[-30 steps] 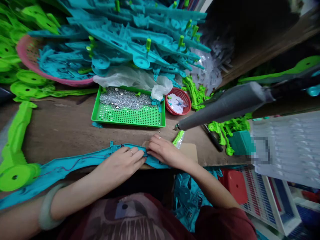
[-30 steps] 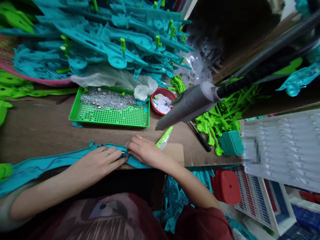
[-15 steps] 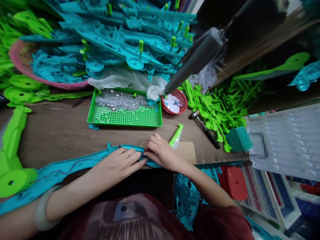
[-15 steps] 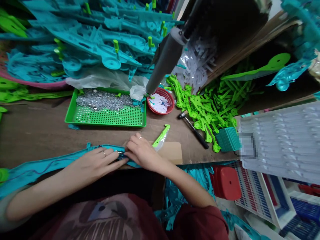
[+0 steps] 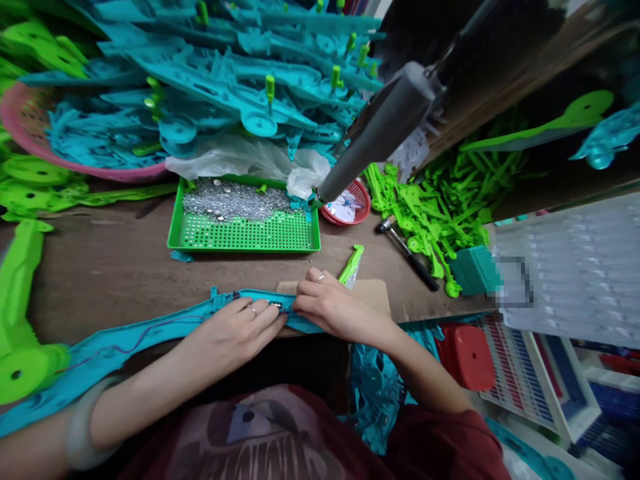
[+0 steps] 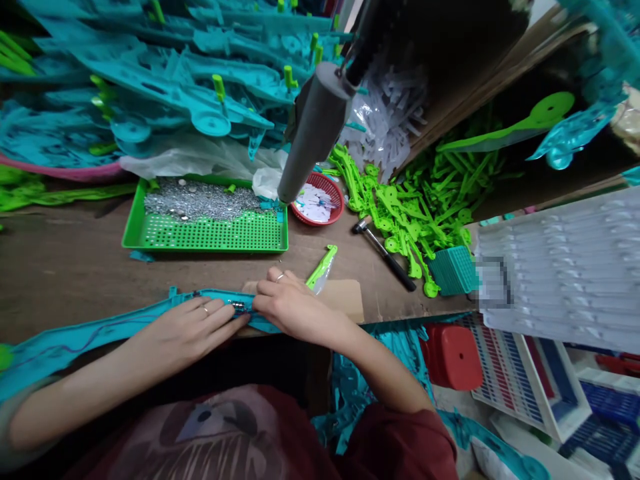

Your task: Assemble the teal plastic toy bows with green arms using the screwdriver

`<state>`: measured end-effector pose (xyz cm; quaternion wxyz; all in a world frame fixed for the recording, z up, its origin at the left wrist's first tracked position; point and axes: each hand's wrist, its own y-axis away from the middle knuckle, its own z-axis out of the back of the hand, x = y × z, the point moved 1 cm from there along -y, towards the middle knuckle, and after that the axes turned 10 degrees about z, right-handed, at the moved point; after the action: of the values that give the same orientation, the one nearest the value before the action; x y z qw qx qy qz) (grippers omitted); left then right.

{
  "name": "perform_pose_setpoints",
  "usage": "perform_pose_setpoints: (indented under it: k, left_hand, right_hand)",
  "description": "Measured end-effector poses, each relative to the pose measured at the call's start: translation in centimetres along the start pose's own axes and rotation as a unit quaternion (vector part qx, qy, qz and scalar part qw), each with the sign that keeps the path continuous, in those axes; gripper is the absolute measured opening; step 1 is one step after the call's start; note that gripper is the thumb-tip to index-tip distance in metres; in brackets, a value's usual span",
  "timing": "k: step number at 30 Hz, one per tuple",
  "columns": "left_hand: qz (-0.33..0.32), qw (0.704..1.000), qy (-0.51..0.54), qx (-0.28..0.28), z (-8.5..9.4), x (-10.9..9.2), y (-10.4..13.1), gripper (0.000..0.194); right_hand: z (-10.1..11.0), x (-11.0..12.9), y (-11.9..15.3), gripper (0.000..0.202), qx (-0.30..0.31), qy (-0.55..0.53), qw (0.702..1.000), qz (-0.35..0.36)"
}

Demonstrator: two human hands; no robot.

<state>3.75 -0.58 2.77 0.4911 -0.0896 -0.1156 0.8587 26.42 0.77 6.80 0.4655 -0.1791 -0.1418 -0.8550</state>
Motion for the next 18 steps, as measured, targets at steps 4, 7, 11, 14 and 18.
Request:
perform_pose_setpoints:
  k: [4,7,11,14,18]
  left_hand:
    - [0.002,1.0,-0.017,0.016,-0.4,-0.3,0.0,0.025]
    - [0.004,1.0,-0.02,0.022,-0.6,-0.3,0.0,0.022]
    - [0.005,1.0,-0.005,0.021,-0.4,-0.1,-0.3,0.023]
    - [0.01,1.0,0.014,0.009,-0.2,0.2,-0.4,0.025]
    - [0.015,0.999,0.031,0.006,-0.3,0.4,-0.3,0.024]
  right_hand:
    - [0.2,-0.6,-0.6,0.024,0.022,-0.026,0.998,0.059]
    - [-0.2,-1.2,-1.0,0.024,-0.003,-0.028,0.999,0.037]
    - [-0.9,-0.8,-1.3,0.02,-0.029,-0.026,0.999,-0.008]
    - [-0.9,-0.2,-1.1,0.018,-0.01,-0.059,0.998,0.0]
    - [-0.7,-0.1,-0.7,0.017,0.048,-0.087,0.993,0.061]
